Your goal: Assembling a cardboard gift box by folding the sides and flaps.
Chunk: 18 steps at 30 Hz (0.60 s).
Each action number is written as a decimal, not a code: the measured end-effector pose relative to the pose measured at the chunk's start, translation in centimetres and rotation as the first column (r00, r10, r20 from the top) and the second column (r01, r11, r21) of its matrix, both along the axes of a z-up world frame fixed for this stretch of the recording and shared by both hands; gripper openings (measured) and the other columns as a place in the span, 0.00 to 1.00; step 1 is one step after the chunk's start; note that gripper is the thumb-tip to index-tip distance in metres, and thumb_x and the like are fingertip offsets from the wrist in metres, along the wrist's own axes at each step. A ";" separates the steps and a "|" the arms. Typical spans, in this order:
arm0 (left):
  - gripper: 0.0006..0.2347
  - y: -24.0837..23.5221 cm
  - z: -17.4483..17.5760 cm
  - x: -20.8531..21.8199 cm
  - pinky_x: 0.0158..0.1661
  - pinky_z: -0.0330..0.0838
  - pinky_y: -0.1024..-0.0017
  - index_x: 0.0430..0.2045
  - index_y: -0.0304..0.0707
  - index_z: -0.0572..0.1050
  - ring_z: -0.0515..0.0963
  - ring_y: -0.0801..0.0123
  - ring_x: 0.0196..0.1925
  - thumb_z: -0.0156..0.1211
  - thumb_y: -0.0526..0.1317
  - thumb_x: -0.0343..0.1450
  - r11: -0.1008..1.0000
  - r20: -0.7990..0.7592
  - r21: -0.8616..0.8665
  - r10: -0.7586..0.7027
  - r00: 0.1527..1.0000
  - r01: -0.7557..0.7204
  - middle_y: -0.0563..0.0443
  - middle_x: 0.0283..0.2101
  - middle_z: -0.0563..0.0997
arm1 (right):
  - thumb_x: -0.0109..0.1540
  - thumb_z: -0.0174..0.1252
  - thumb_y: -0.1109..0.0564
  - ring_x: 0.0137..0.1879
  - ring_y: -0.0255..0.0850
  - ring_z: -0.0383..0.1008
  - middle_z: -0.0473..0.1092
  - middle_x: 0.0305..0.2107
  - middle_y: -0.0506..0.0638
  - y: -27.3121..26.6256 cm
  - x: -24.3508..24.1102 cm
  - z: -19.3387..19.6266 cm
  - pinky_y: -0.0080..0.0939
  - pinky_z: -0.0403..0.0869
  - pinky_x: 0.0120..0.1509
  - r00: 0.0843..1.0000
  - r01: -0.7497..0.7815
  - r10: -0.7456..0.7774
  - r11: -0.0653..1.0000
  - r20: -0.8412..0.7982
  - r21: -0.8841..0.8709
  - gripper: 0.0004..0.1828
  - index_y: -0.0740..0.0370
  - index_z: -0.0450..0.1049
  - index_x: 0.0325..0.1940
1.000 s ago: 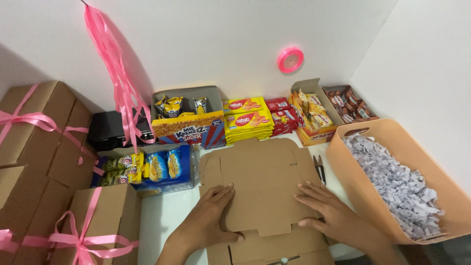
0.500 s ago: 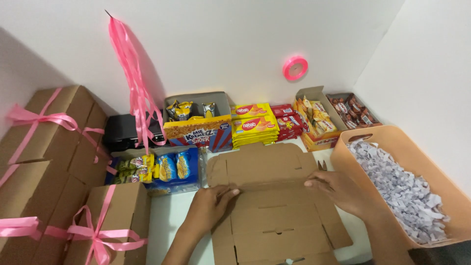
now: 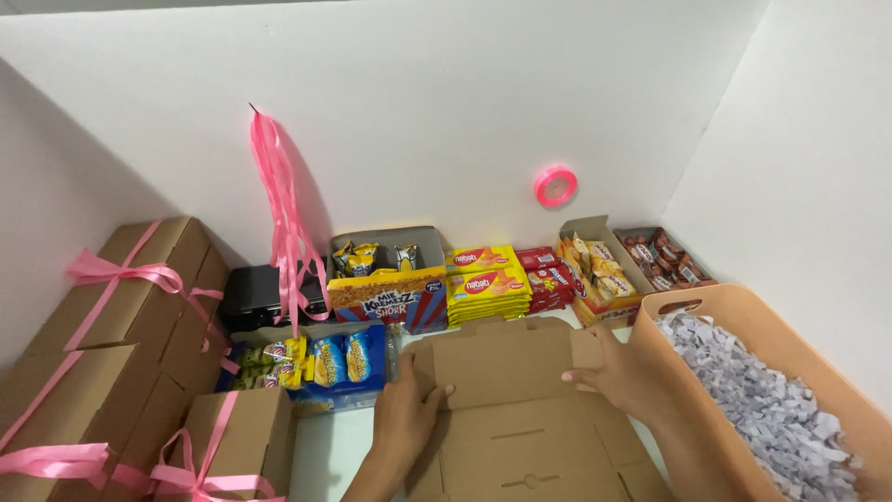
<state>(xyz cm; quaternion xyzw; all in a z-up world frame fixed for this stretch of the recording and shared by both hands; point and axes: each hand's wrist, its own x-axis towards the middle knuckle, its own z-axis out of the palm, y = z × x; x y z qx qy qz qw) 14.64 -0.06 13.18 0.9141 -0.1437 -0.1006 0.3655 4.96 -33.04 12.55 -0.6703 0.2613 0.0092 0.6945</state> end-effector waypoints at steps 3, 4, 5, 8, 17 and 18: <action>0.31 -0.5 0.6 0.0 0.41 0.76 0.50 0.64 0.44 0.56 0.83 0.34 0.45 0.68 0.44 0.69 0.998 -0.047 -0.053 0.018 0.999 -0.021 0.33 0.43 0.85 | 0.56 0.70 0.51 0.29 0.39 0.68 0.74 0.39 0.53 4.3 -1.1 5.3 0.35 0.65 0.34 0.968 -0.160 -0.009 0.754 -0.252 -0.638 0.56 0.31 0.44 0.81; 0.36 -0.8 0.6 0.1 0.44 0.76 0.49 0.67 0.46 0.51 0.81 0.35 0.49 0.69 0.40 0.68 0.999 -0.046 -0.041 0.007 0.999 -0.009 0.35 0.54 0.77 | 0.52 0.72 0.49 0.44 0.41 0.73 0.76 0.47 0.50 3.0 -0.5 3.4 0.39 0.69 0.48 0.978 -0.144 0.009 0.753 -0.208 -0.643 0.50 0.38 0.54 0.74; 0.41 -0.9 0.5 -0.1 0.48 0.77 0.47 0.71 0.47 0.45 0.80 0.36 0.54 0.69 0.35 0.67 1.000 -0.054 -0.026 -0.001 0.999 -0.001 0.36 0.66 0.69 | 0.49 0.74 0.47 0.60 0.42 0.77 0.78 0.55 0.48 1.8 -0.3 1.3 0.42 0.73 0.61 0.985 -0.135 0.031 0.753 -0.171 -0.644 0.44 0.44 0.64 0.67; 0.34 -1.4 -3.3 0.8 0.42 0.75 0.40 0.66 0.38 0.50 0.73 0.31 0.56 0.65 0.32 0.66 0.993 0.243 -0.012 -0.114 0.963 0.120 0.33 0.68 0.59 | 0.48 0.75 0.44 0.61 0.39 0.78 0.78 0.57 0.44 -0.7 1.0 -1.8 0.40 0.73 0.64 0.982 -0.189 0.120 0.719 -0.149 -0.669 0.49 0.43 0.62 0.71; 0.28 -0.9 0.3 -1.4 0.53 0.76 0.38 0.66 0.28 0.59 0.78 0.24 0.55 0.61 0.43 0.73 0.996 0.170 -0.035 -0.071 0.983 0.078 0.22 0.62 0.66 | 0.57 0.69 0.46 0.81 0.61 0.43 0.43 0.76 0.62 2.1 1.8 0.5 0.66 0.64 0.73 0.886 -0.424 0.193 -0.037 -0.422 -0.905 0.50 0.50 0.52 0.78; 0.28 -0.8 0.3 -1.5 0.53 0.76 0.38 0.66 0.28 0.59 0.78 0.24 0.55 0.61 0.43 0.73 0.996 0.166 -0.035 -0.071 0.983 0.078 0.22 0.62 0.66 | 0.57 0.69 0.46 0.81 0.61 0.43 0.43 0.76 0.62 2.5 1.7 0.2 0.66 0.64 0.73 0.884 -0.427 0.193 -0.037 -0.426 -0.903 0.50 0.50 0.52 0.78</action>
